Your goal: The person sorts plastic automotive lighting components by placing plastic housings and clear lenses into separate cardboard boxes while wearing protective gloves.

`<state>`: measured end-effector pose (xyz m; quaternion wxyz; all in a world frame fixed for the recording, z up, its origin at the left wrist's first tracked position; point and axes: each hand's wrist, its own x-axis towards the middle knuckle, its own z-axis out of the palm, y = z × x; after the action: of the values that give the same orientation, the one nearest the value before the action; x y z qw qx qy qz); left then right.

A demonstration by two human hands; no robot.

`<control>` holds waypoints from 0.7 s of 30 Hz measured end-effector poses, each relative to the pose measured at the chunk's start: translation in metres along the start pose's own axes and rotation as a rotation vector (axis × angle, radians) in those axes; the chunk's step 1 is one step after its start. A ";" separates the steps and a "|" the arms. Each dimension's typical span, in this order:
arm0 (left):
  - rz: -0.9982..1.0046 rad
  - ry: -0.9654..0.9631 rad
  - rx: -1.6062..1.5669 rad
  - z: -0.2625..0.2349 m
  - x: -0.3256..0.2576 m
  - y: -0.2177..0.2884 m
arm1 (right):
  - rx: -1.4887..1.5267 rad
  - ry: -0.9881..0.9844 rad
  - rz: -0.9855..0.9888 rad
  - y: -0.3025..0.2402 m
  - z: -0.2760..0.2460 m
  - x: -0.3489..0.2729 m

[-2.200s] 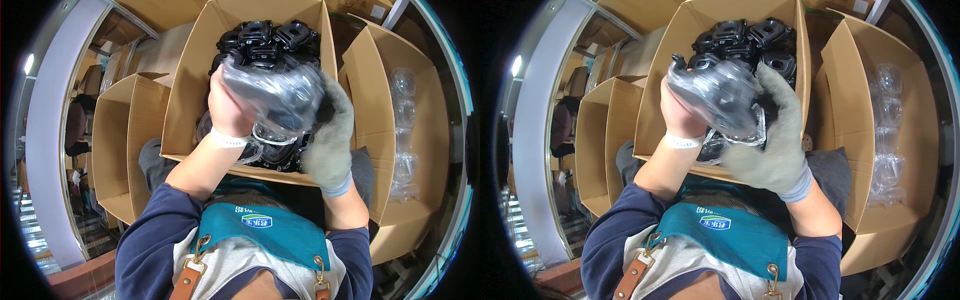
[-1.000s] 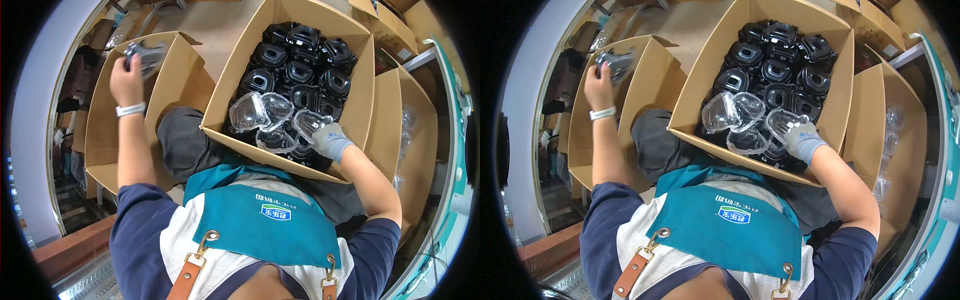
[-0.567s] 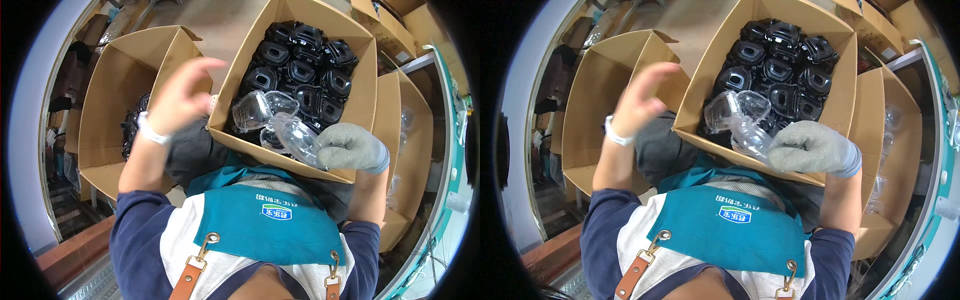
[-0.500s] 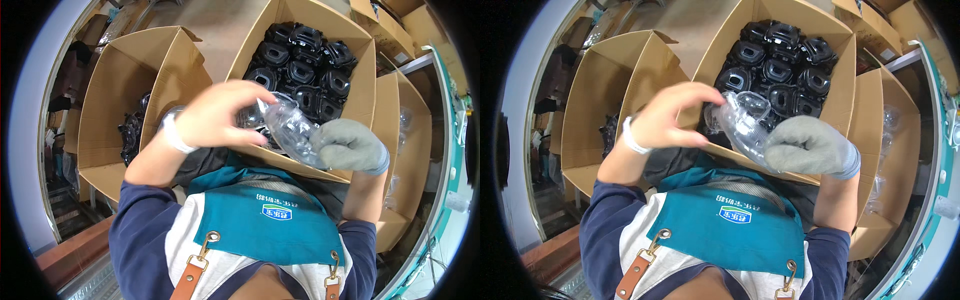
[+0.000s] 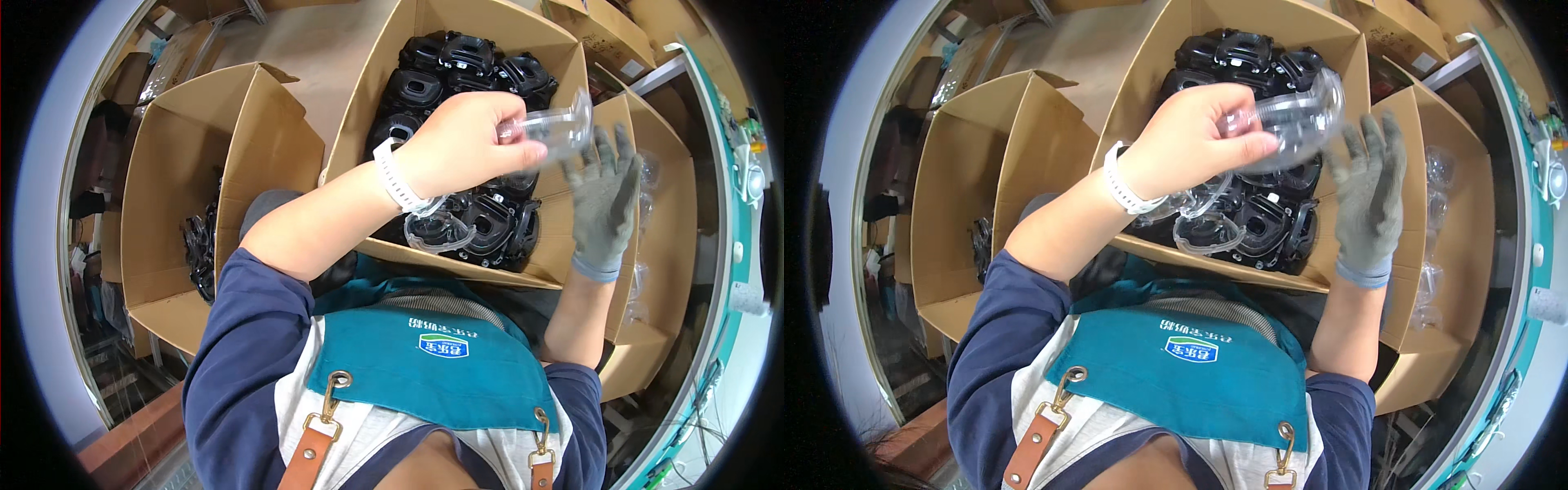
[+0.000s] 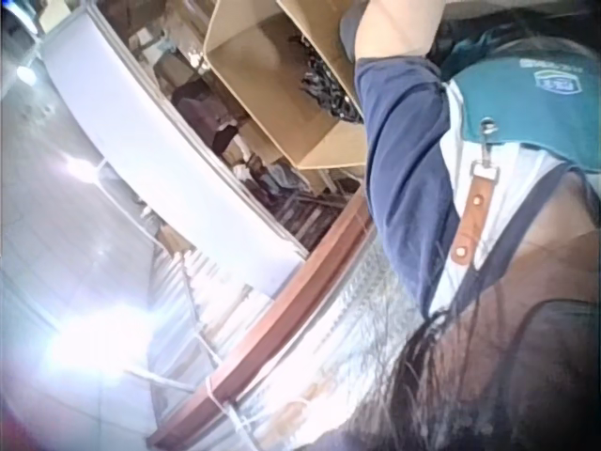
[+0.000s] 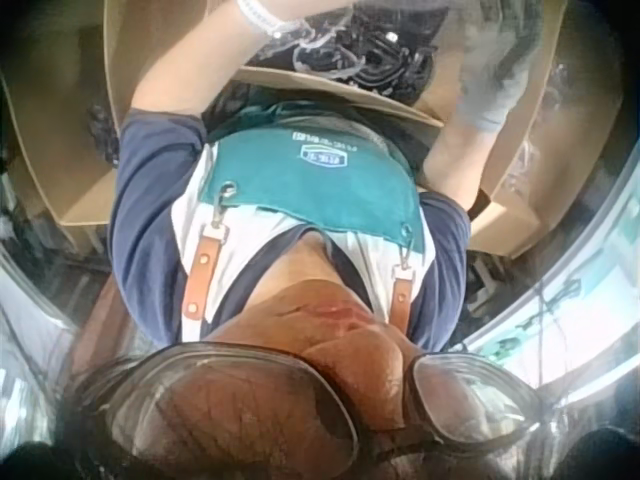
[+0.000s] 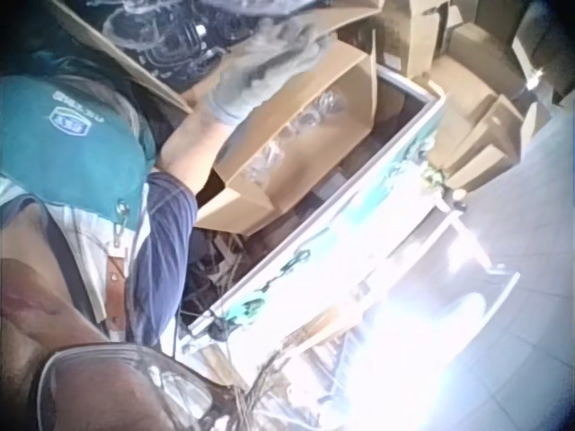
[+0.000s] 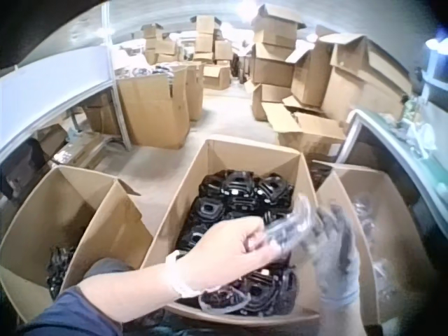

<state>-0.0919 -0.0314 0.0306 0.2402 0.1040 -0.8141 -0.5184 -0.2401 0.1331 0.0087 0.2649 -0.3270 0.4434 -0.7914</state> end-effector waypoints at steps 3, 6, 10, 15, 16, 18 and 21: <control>0.195 -0.035 0.097 0.025 0.007 0.004 | 0.250 -0.098 0.169 0.022 0.006 -0.013; 0.311 -0.151 -0.032 0.052 0.013 0.020 | 0.237 0.092 0.140 0.031 -0.018 -0.014; 0.136 0.057 -0.629 0.075 0.067 -0.002 | -0.378 0.116 -0.001 0.026 -0.022 -0.012; -0.145 -0.122 0.711 0.098 0.091 -0.156 | 0.022 0.104 0.042 0.009 -0.007 -0.010; -0.151 -0.390 0.911 0.112 0.069 -0.184 | 0.519 0.274 0.183 0.001 -0.012 -0.009; -0.226 -1.044 1.094 0.122 0.055 -0.188 | 0.649 0.294 0.237 -0.008 -0.031 -0.015; -0.283 -0.944 1.138 0.134 0.056 -0.197 | 0.710 0.372 0.328 -0.012 -0.041 -0.029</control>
<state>-0.2224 -0.0353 -0.1766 -0.2942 0.0825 -0.9516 -0.0330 -0.2541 0.1807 -0.0051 0.3988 0.0075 0.2302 -0.8876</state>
